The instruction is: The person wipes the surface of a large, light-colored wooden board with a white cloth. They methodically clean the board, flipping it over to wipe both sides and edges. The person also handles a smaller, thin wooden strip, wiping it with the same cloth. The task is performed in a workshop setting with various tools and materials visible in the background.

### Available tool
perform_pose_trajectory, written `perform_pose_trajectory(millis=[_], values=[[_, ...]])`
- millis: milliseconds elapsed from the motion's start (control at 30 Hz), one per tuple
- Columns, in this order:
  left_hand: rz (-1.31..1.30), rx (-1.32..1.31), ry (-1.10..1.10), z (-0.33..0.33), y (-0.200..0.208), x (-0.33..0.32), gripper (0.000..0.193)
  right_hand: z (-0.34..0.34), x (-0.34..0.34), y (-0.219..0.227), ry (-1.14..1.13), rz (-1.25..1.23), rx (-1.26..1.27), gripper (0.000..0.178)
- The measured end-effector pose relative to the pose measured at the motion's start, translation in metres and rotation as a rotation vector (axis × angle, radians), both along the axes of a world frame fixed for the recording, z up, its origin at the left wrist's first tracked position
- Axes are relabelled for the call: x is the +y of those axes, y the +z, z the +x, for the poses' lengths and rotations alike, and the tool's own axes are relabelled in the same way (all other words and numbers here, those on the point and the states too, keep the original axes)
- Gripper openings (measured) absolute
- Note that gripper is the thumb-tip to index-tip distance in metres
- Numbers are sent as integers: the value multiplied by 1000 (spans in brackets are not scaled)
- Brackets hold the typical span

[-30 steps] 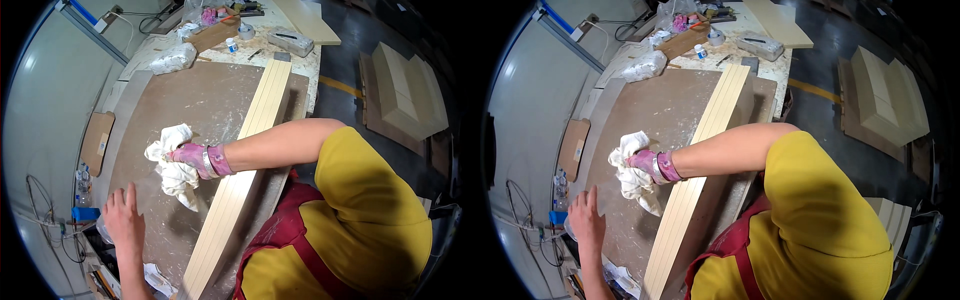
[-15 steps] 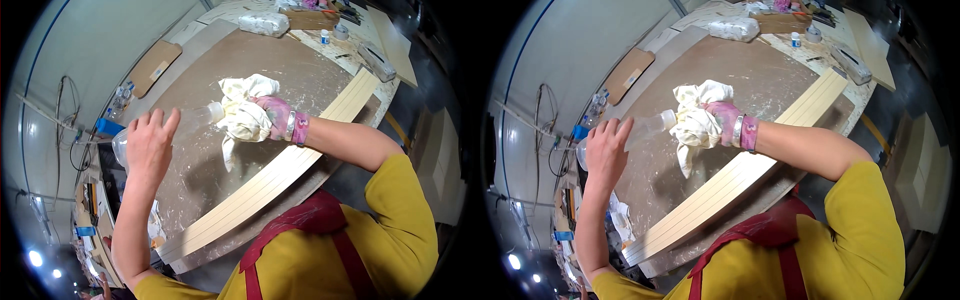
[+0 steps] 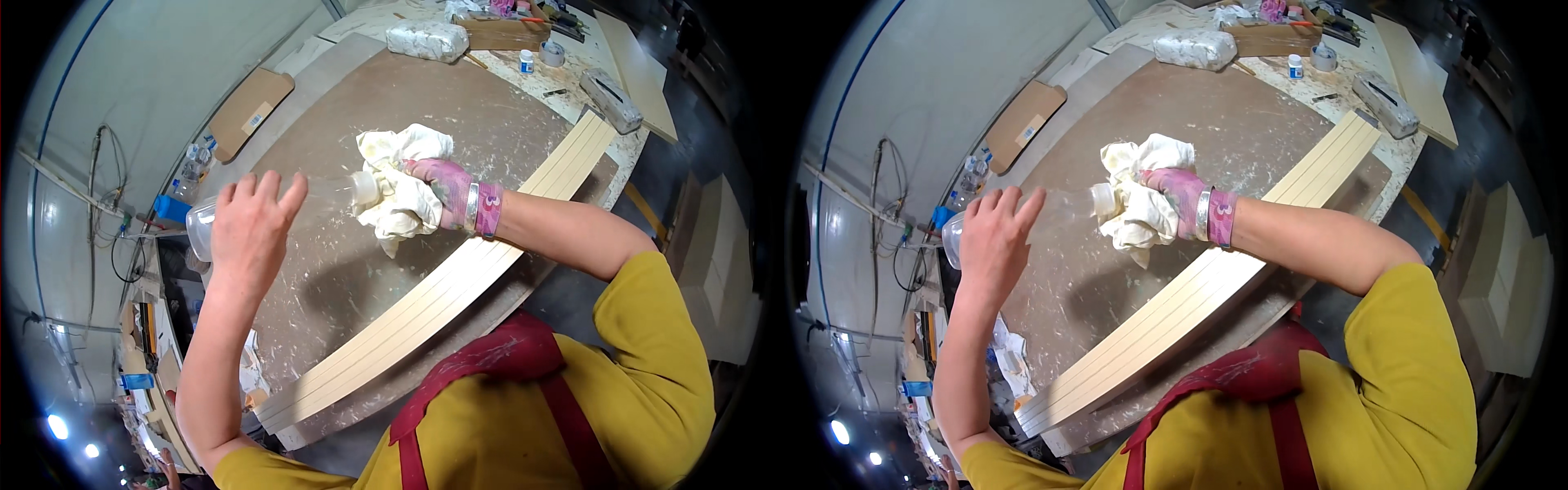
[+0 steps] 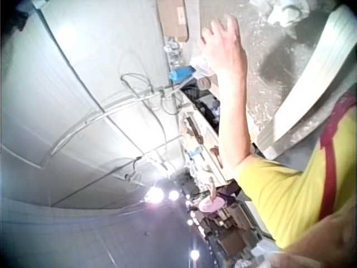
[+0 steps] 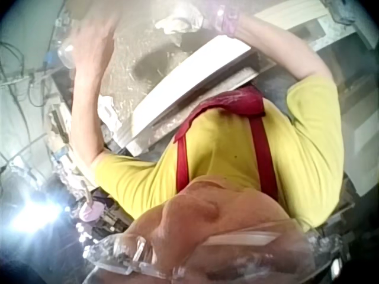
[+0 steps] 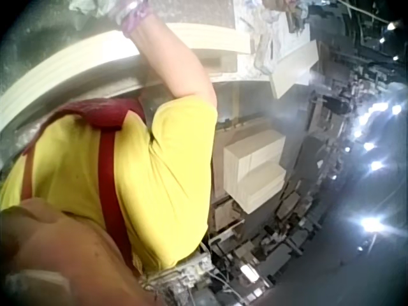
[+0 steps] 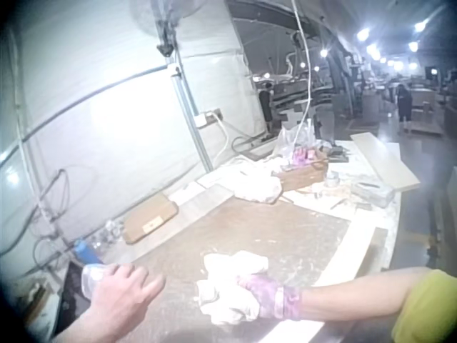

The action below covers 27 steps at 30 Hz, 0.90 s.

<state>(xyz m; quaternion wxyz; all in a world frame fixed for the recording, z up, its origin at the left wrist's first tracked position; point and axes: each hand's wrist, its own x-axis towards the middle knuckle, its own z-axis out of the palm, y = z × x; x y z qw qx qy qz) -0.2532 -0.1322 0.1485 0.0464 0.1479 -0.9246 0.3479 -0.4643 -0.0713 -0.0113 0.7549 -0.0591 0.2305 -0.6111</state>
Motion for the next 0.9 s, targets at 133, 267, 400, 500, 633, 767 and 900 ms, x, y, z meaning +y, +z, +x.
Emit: perform_pose_trajectory(millis=[133, 267, 400, 500, 633, 767, 900], values=[[44, -45, 73, 5, 8, 7, 56, 3, 3, 11, -44, 52, 41, 28], [78, -87, 15, 0, 4, 17, 58, 1, 4, 11, -94, 41, 23, 28], [124, -143, 43, -2, 0, 20, 58, 3, 0, 5, -91, 31, 19, 24], [55, -105, 35, -3, -1, 6, 59, -1, 0, -1, -121, -2, 36, 24], [28, -83, 0, -9, 3, 11, 46, -2, 1, 1, -123, 59, 32, 25], [51, -84, 11, -10, 1, 12, 50, 0, -4, 5, -117, 107, 40, 25], [58, -91, 41, -12, 4, 7, 59, 0, -1, 5, -93, 107, 7, 25]])
